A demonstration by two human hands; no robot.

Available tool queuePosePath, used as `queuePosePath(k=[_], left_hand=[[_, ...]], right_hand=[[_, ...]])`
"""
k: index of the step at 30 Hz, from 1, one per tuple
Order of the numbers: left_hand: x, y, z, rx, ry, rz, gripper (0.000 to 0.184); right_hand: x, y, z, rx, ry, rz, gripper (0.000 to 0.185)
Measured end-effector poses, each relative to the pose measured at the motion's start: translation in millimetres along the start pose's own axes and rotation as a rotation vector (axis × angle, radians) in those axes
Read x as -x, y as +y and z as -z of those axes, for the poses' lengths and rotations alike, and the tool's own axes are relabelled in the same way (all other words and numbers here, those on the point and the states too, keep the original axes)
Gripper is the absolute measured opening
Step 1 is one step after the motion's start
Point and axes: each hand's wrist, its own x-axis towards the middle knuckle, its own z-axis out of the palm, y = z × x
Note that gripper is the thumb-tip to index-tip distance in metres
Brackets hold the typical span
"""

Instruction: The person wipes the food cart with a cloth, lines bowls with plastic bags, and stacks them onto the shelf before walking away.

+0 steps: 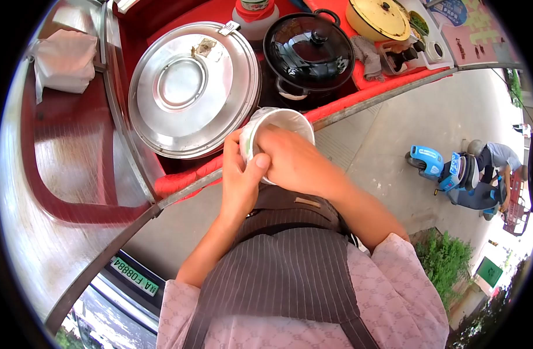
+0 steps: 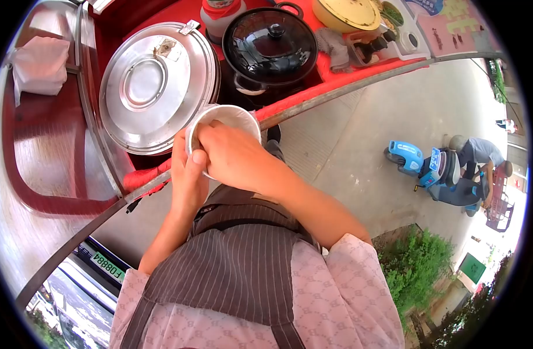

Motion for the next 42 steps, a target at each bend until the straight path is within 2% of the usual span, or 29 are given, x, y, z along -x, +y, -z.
queuePosePath(k=[2, 4, 5, 7, 9, 13, 15, 17, 18, 20, 21, 23, 25, 27, 29, 30, 31, 32, 33, 34, 36, 37, 39, 40, 41, 42], left_hand=[[-7, -2, -1, 0.066, 0.012, 0.002, 0.085], [-13, 6, -3, 0.152, 0.005, 0.020, 0.093], [-18, 9, -1, 0.172, 0.017, 0.036, 0.093], [-25, 19, 1, 0.163, -0.043, 0.003, 0.090], [-35, 19, -4, 0.156, -0.018, -0.037, 0.092], [-68, 5, -23, 0.126, 0.051, -0.130, 0.096], [-79, 1, -43, 0.131, 0.133, -0.111, 0.101], [-101, 0, -62, 0.114, 0.133, -0.112, 0.112], [-115, 0, -72, 0.143, 0.110, -0.149, 0.112], [-139, 5, -82, 0.101, 0.130, -0.196, 0.129], [-149, 14, -85, 0.087, 0.074, -0.184, 0.134], [-158, 26, -93, 0.028, 0.129, -0.206, 0.133], [-160, 32, -89, -0.017, 0.155, -0.230, 0.122], [-156, 30, -77, -0.058, 0.204, -0.240, 0.110], [-148, 25, -66, -0.083, 0.297, -0.251, 0.097], [-144, 22, -58, -0.105, 0.345, -0.243, 0.088], [-141, 22, -56, -0.133, 0.400, -0.249, 0.081], [-137, 23, -53, -0.175, 0.443, -0.252, 0.077], [-135, 24, -50, -0.218, 0.484, -0.251, 0.073], [-133, 26, -48, -0.227, 0.493, -0.246, 0.073], [-131, 30, -40, -0.310, 0.554, -0.247, 0.066], [-131, 32, -35, -0.321, 0.557, -0.237, 0.066], [-132, 35, -24, -0.432, 0.559, -0.290, 0.058], [-134, 40, -18, -0.462, 0.549, -0.290, 0.051], [-136, 48, -12, -0.468, 0.550, -0.288, 0.051], [-140, 58, -8, -0.603, 0.580, -0.275, 0.047]], right_hand=[[0, 5, 3, -0.004, -0.031, -0.020, 0.022], [6, 0, 14, -0.045, 0.204, 0.208, 0.026], [9, -4, 23, -0.051, 0.192, 0.211, 0.026], [16, -11, 45, -0.118, 0.531, 0.188, 0.028], [15, -2, 59, -0.250, 0.535, -0.119, 0.032], [-2, 29, 63, -0.420, 0.318, -0.315, 0.055], [-26, 47, 63, -0.457, 0.420, -0.108, 0.057], [-49, 59, 86, -0.335, 0.391, -0.084, 0.057], [-64, 70, 99, -0.327, 0.386, -0.013, 0.056], [-102, 87, 138, -0.248, 0.389, 0.082, 0.057], [-126, 97, 162, -0.195, 0.409, 0.137, 0.057], [-180, 124, 221, -0.163, 0.475, 0.160, 0.061], [-248, 180, 286, -0.153, 0.557, 0.227, 0.067], [-301, 206, 345, -0.345, 0.544, -0.002, 0.069], [-347, 239, 386, -0.390, 0.559, -0.151, 0.070], [-366, 256, 400, -0.399, 0.549, -0.146, 0.070], [-382, 273, 412, -0.428, 0.515, -0.232, 0.071], [-398, 290, 421, -0.456, 0.480, -0.320, 0.072], [-413, 305, 426, -0.467, 0.471, -0.320, 0.072], [-425, 319, 429, -0.240, 0.500, -0.327, 0.074], [-468, 407, 437, 0.293, 0.598, -0.077, 0.075], [-463, 391, 431, 0.283, 0.593, -0.086, 0.075], [-439, 310, 422, 0.602, 0.431, -0.401, 0.071], [-437, 291, 417, 0.598, 0.430, -0.403, 0.071], [-436, 276, 413, 0.669, 0.391, -0.476, 0.069], [-436, 270, 409, 0.739, 0.350, -0.546, 0.068]])
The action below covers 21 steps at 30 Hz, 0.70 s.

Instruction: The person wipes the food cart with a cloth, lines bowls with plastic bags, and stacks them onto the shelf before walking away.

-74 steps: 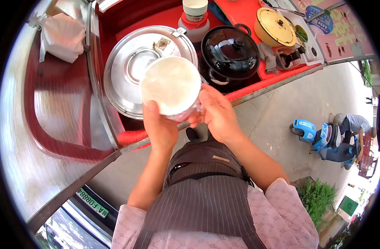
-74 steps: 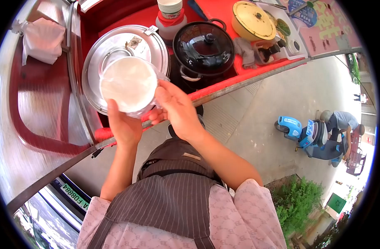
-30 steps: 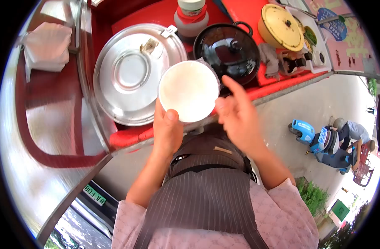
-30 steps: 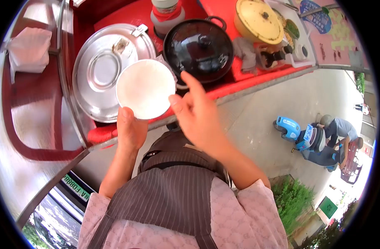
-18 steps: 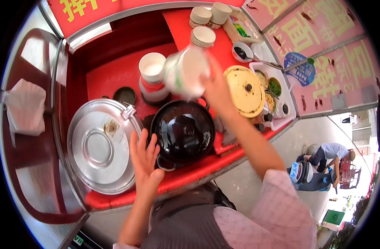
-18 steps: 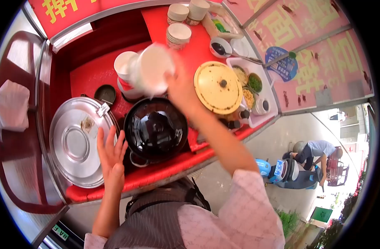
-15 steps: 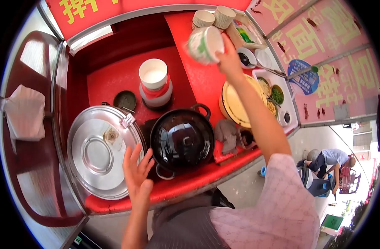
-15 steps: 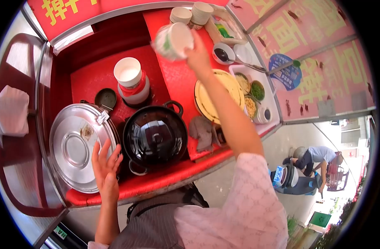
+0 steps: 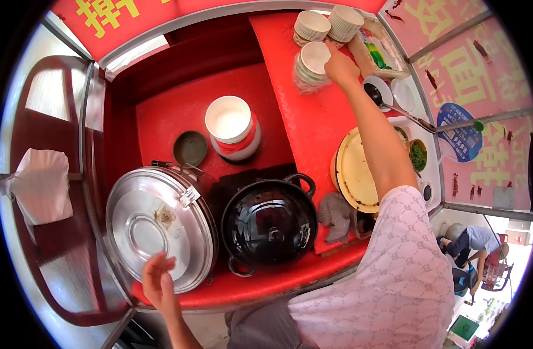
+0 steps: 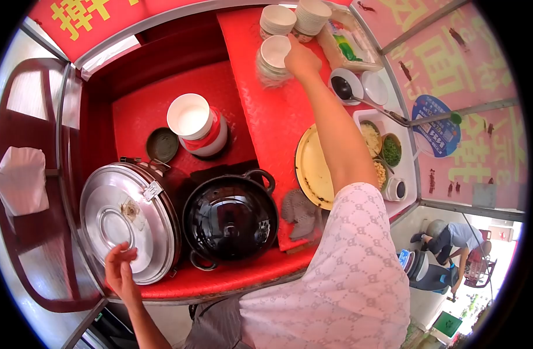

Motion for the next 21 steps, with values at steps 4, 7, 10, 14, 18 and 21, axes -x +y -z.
queuePosePath(k=[4, 7, 10, 14, 18, 21], left_hand=[[-58, 20, 46, -0.613, -0.011, -0.293, 0.022], [-123, 37, 89, -0.850, 0.031, -0.568, 0.015], [-181, 54, 123, -1.261, 0.186, -0.653, 0.010], [-236, 44, 184, -1.720, 0.235, -0.639, 0.013], [-228, 46, 195, -1.949, 0.308, -0.586, 0.032], [-214, 52, 192, -1.982, 0.415, -0.549, 0.034]], right_hand=[[-11, -4, -10, 0.074, -0.005, 0.008, 0.067], [-21, 5, -20, 0.060, 0.004, 0.037, 0.067], [-29, 16, -20, 0.151, -0.009, 0.109, 0.069], [25, -18, 13, 0.286, 0.315, 0.248, 0.058], [72, -53, -5, -0.177, -0.056, 0.421, 0.065], [111, -88, -26, -0.103, -0.241, 0.403, 0.068]])
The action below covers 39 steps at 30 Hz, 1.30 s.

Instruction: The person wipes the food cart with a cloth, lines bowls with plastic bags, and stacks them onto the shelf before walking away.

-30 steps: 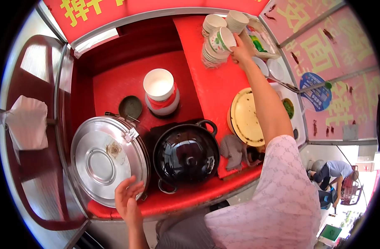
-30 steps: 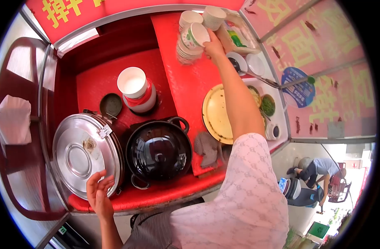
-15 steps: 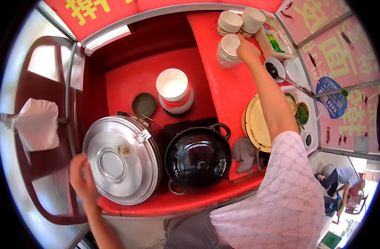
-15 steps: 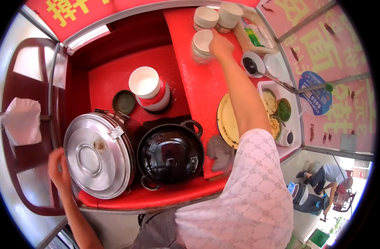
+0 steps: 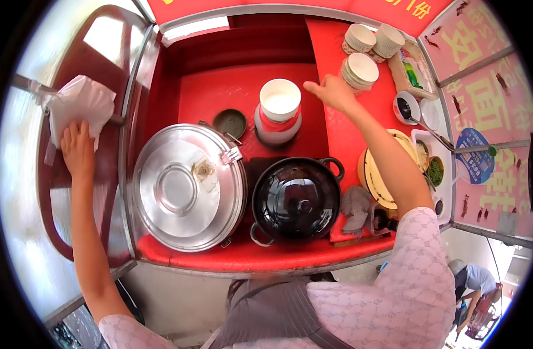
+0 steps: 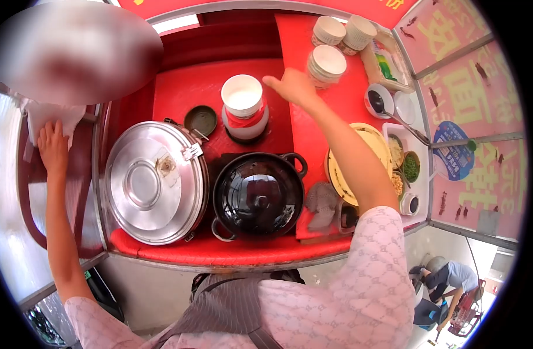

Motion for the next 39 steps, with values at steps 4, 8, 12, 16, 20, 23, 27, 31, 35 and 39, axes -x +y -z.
queuePosePath(k=[4, 8, 12, 16, 20, 23, 27, 31, 35, 39], left_hand=[[1, -17, -6, -0.045, -0.012, 0.017, 0.025], [7, -24, -9, 0.100, 0.102, -0.043, 0.012], [33, 3, 15, 0.367, 0.153, -0.342, 0.005], [116, 74, 64, 0.756, 0.033, -0.347, 0.011], [200, 125, 149, 1.335, -0.351, -0.048, 0.018], [239, 138, 179, 1.938, -0.548, 0.281, 0.020], [256, 136, 182, 2.669, -0.925, 0.887, 0.027], [260, 122, 161, 2.741, -1.004, 0.962, 0.026], [264, 96, 146, 2.948, -1.092, 0.885, 0.029], [280, 82, 108, 3.026, -1.065, 0.646, 0.050]], right_hand=[[-7, -15, -53, -0.117, -0.092, -0.054, 0.063], [-11, -23, -75, -0.263, -0.001, -0.132, 0.042], [-6, -32, -70, -0.238, 0.010, -0.187, 0.034], [-10, -35, -68, -0.186, 0.095, -0.158, 0.034], [17, -46, -50, -0.254, 0.308, -0.001, 0.037], [83, -88, -36, -0.619, 0.204, 0.173, 0.040], [186, -160, -72, -0.720, -0.138, 0.147, 0.037], [245, -204, -123, -0.846, -0.337, 0.065, 0.044], [294, -208, -134, -1.206, -0.526, -0.072, 0.052], [358, -189, -147, -1.469, -0.800, -0.039, 0.040]])
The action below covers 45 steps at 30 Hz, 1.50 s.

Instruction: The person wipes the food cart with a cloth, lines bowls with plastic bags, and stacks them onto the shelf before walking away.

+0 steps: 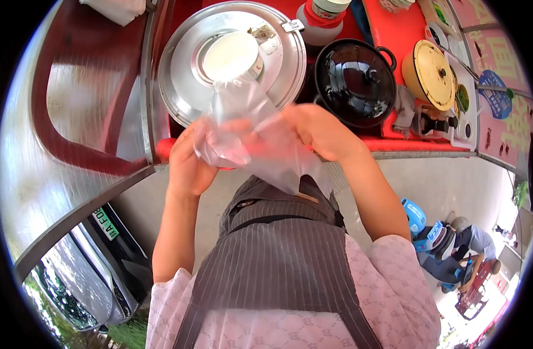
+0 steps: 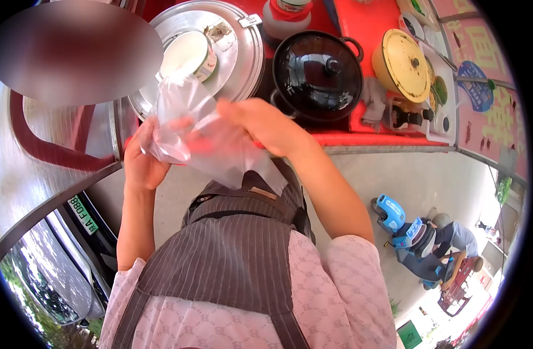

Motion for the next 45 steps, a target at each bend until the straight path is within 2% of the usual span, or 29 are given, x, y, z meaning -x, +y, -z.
queuePosePath(k=[2, 4, 5, 7, 8, 9, 11, 12, 13, 16, 18, 22, 24, 26, 27, 28, 29, 31, 32, 33, 35, 36, 37, 39, 40, 41, 42, 44, 45], left_hand=[[3, 7, 12, -0.032, -0.023, 0.012, 0.053], [7, 9, 12, 0.014, -0.078, 0.035, 0.059], [8, 10, 7, 0.089, -0.114, 0.053, 0.063], [13, 1, 0, 0.207, -0.041, 0.004, 0.067], [17, -11, 5, 0.034, 0.023, 0.050, 0.053], [21, -22, 7, 0.034, 0.021, 0.057, 0.053], [26, -43, 3, -0.140, 0.246, -0.090, 0.031], [26, -40, -11, -0.145, 0.307, -0.118, 0.019], [26, -42, -7, -0.146, 0.304, -0.113, 0.019], [22, -48, 2, -0.291, 0.319, -0.240, 0.024], [18, -50, 0, -0.359, 0.356, -0.332, 0.021], [20, -49, 5, -0.420, 0.324, -0.373, 0.020], [19, -49, 4, -0.439, 0.318, -0.412, 0.020], [19, -44, 2, -0.449, 0.323, -0.460, 0.019], [23, -39, 3, -0.619, 0.314, -0.376, 0.020], [27, -35, 1, -0.786, 0.304, -0.289, 0.023], [31, -30, -7, -0.785, 0.304, -0.291, 0.023], [39, -20, -25, -1.407, 0.096, -0.210, 0.031], [39, -16, -24, -1.553, 0.131, -0.058, 0.041], [38, -12, -14, -1.554, 0.135, -0.063, 0.041], [33, -6, 1, -1.779, 0.225, -0.583, 0.043], [37, 4, -6, -1.870, 0.296, -0.428, 0.053], [41, 10, -13, -1.867, 0.304, -0.438, 0.053], [43, 19, -21, -1.876, 0.009, -0.523, 0.063], [44, 21, -14, -1.814, -0.229, -0.552, 0.064], [45, 25, -13, -1.818, -0.217, -0.564, 0.064], [45, 28, -14, -1.683, -0.322, -0.552, 0.065], [48, 38, -14, -1.759, -0.316, -0.528, 0.065], [45, 42, -16, -1.762, -0.313, -0.533, 0.065]], right_hand=[[17, 16, -15, 0.086, -0.072, 0.071, 0.034], [31, 25, -31, 0.203, 0.105, 0.196, 0.018], [36, 28, -39, 0.200, 0.116, 0.195, 0.018], [41, 34, -57, 0.253, 0.425, 0.249, 0.016], [41, 39, -63, 0.290, 0.506, 0.290, 0.018], [40, 44, -69, 0.287, 0.514, 0.288, 0.018], [39, 56, -76, 0.262, 0.637, 0.305, 0.023], [35, 69, -70, 0.460, 0.702, 0.381, 0.027], [38, 72, -71, 0.458, 0.708, 0.381, 0.027], [42, 68, -83, 0.186, 0.616, 0.293, 0.025], [35, 69, -101, -0.241, 0.665, 0.357, 0.023], [43, 80, -101, -0.194, 0.561, 0.329, 0.020], [41, 73, -101, 0.171, 0.715, 0.309, 0.026], [37, 69, -103, 0.349, 0.758, 0.343, 0.031], [35, 69, -104, 0.527, 0.798, 0.371, 0.036], [32, 69, -104, 0.528, 0.796, 0.370, 0.036], [29, 68, -104, 0.644, 0.760, 0.492, 0.040], [27, 64, -105, 0.761, 0.718, 0.616, 0.043], [30, 60, -109, 0.979, 0.632, 0.672, 0.044], [32, 58, -113, 1.195, 0.537, 0.724, 0.044], [35, 64, -121, 1.308, 0.499, 0.696, 0.042], [35, 68, -121, 1.389, 0.532, 0.645, 0.039], [33, 69, -119, 1.471, 0.564, 0.595, 0.035], [32, 57, -106, 1.558, 0.629, 0.567, 0.026], [32, 49, -99, 1.686, 0.734, 0.450, 0.021], [30, 43, -95, 1.802, 0.840, 0.323, 0.019], [28, 36, -93, 1.805, 0.840, 0.336, 0.019], [24, 23, -93, 1.704, 0.841, 0.535, 0.034], [24, 14, -96, 1.705, 0.841, 0.542, 0.034]])
